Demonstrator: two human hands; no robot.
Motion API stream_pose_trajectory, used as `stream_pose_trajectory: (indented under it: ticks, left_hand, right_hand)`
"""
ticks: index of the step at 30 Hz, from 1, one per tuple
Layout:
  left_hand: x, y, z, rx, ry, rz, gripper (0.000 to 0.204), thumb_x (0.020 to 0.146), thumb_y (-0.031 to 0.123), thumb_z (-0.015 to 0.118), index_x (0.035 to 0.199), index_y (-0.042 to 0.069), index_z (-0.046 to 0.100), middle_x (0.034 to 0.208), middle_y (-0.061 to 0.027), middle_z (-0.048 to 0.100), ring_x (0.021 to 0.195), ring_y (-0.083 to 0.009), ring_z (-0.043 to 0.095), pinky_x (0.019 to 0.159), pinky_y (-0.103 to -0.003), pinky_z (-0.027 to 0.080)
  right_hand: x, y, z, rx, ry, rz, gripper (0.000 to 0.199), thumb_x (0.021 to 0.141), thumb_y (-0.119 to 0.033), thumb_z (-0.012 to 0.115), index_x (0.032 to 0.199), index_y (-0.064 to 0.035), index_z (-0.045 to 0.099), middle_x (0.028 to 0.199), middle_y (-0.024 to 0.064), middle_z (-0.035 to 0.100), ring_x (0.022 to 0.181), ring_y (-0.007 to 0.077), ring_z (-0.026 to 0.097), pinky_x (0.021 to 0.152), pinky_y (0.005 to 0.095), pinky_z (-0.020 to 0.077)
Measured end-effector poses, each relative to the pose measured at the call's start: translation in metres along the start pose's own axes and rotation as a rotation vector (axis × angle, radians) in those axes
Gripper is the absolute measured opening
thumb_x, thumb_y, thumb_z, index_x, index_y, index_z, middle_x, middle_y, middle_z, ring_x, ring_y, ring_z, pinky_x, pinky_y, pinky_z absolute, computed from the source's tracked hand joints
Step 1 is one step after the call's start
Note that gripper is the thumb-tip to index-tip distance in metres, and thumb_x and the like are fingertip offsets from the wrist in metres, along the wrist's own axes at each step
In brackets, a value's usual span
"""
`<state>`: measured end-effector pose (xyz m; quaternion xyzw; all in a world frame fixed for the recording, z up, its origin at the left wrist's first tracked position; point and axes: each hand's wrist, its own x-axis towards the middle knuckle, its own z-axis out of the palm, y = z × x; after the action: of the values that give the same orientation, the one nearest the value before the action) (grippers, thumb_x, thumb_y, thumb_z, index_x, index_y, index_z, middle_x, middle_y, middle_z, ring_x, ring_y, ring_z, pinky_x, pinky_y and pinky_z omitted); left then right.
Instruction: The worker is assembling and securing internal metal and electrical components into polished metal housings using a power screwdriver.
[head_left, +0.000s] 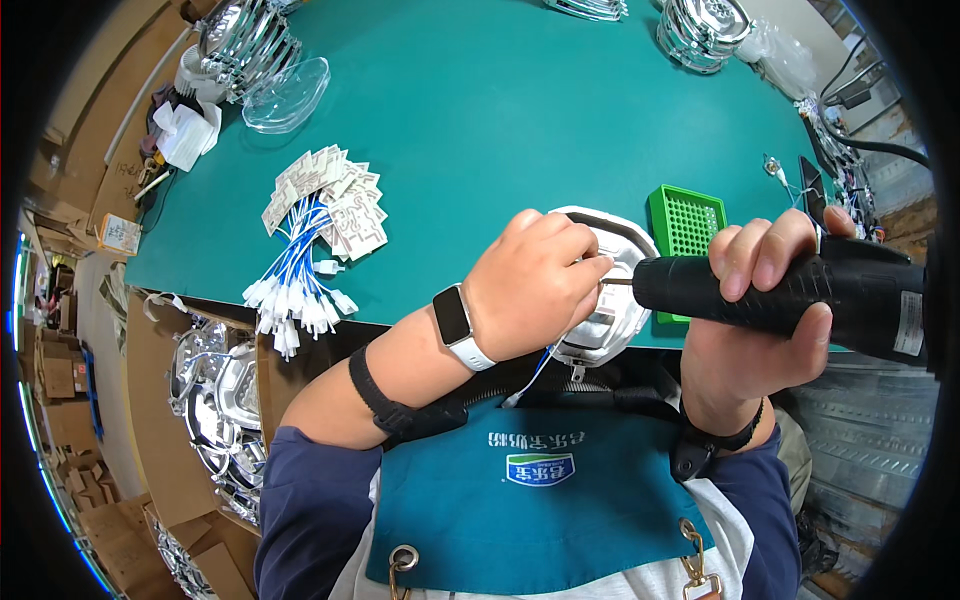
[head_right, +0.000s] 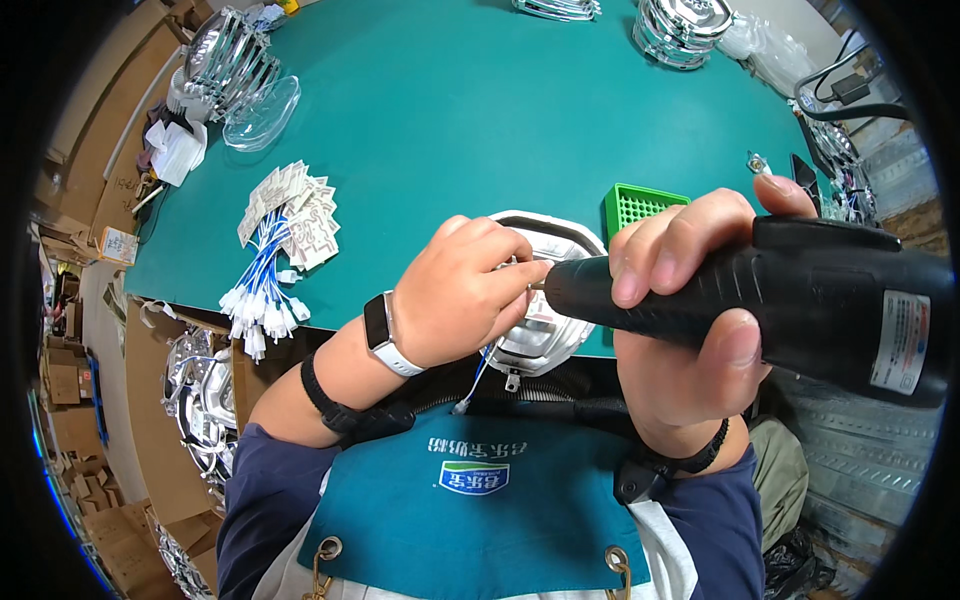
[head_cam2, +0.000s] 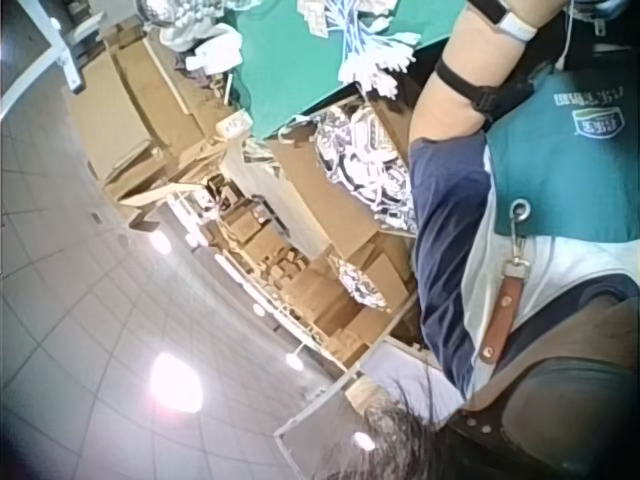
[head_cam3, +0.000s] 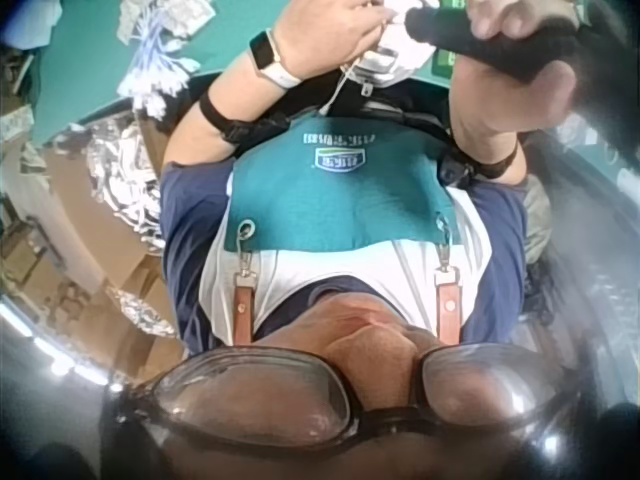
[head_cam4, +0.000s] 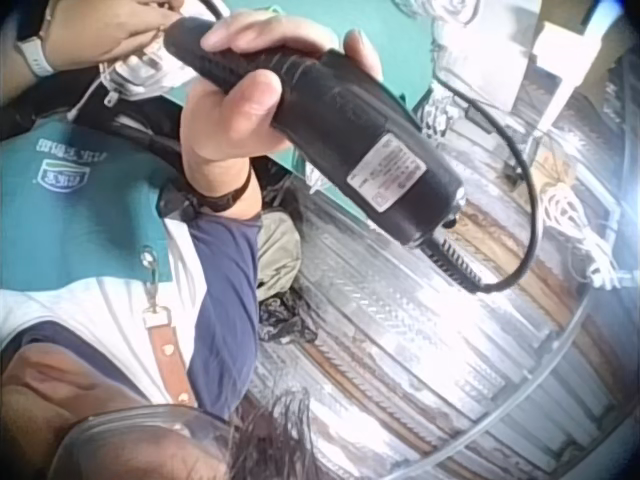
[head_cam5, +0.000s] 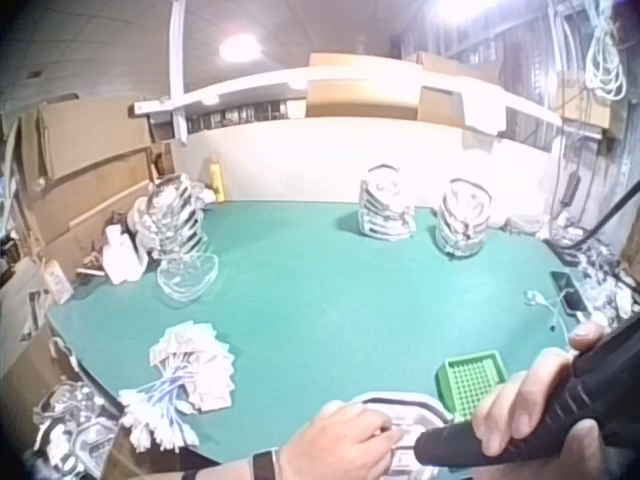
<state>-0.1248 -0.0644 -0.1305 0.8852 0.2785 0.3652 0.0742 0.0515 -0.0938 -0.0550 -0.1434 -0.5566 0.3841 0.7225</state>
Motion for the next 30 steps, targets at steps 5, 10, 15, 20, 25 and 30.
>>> stream_pose_trajectory:
  ticks: [5,10,15,20,25,30]
  left_hand:
    - [0.001,0.001,-0.001,-0.011,-0.017,-0.008,0.025,0.068,0.006,0.070,0.093,0.008,0.067,0.088,-0.0021,0.058,0.082,-0.0197,0.056,0.071,-0.034,0.040]
    - [0.000,-0.001,0.000,0.001,-0.017,-0.005,0.026,0.068,0.006,0.070,0.094,0.008,0.067,0.088,-0.0022,0.058,0.083,-0.0198,0.056,0.071,-0.034,0.040]
    - [0.000,0.000,-0.001,-0.003,-0.015,-0.005,0.025,0.069,0.006,0.069,0.094,0.008,0.067,0.088,-0.0025,0.058,0.083,-0.0198,0.056,0.071,-0.034,0.040]
    - [-0.001,0.000,0.000,0.013,-0.029,-0.013,0.026,0.069,0.006,0.069,0.096,0.008,0.066,0.088,-0.0025,0.058,0.083,-0.0198,0.056,0.071,-0.034,0.040]
    - [-0.001,-0.001,0.002,0.042,-0.028,-0.003,0.028,0.070,0.007,0.068,0.098,0.008,0.066,0.088,-0.0024,0.058,0.083,-0.0196,0.056,0.071,-0.034,0.040]
    - [0.000,-0.003,0.003,0.047,0.027,0.015,0.029,0.072,0.008,0.068,0.101,0.009,0.067,0.090,-0.0015,0.059,0.083,-0.0191,0.055,0.071,-0.034,0.040]
  right_hand:
    - [-0.001,0.005,-0.004,-0.063,-0.099,-0.035,0.069,0.086,-0.042,0.060,0.133,-0.0041,0.027,0.080,0.0080,0.049,0.063,0.0185,0.053,0.061,0.0331,0.0437]
    - [-0.002,0.001,-0.002,-0.030,0.022,-0.017,0.064,0.084,-0.041,0.059,0.129,-0.0052,0.031,0.080,0.0058,0.047,0.062,0.0157,0.050,0.061,0.0308,0.0396]
    - [0.000,0.003,-0.004,0.003,0.010,-0.022,0.068,0.086,-0.043,0.057,0.134,-0.0045,0.027,0.081,0.0072,0.048,0.062,0.0174,0.053,0.060,0.0320,0.0426]
    - [-0.003,0.005,-0.001,0.019,0.063,0.020,0.064,0.087,-0.041,0.055,0.133,-0.0050,0.028,0.081,0.0069,0.048,0.064,0.0168,0.052,0.063,0.0321,0.0424]
    - [-0.002,0.003,0.004,0.037,0.222,0.119,0.048,0.089,-0.032,0.052,0.126,-0.0054,0.038,0.081,0.0053,0.044,0.070,0.0146,0.047,0.072,0.0309,0.0381]
    - [0.002,0.002,0.006,0.093,0.361,0.127,0.039,0.093,-0.026,0.048,0.124,-0.0038,0.039,0.083,0.0060,0.045,0.075,0.0157,0.048,0.075,0.0316,0.0403]
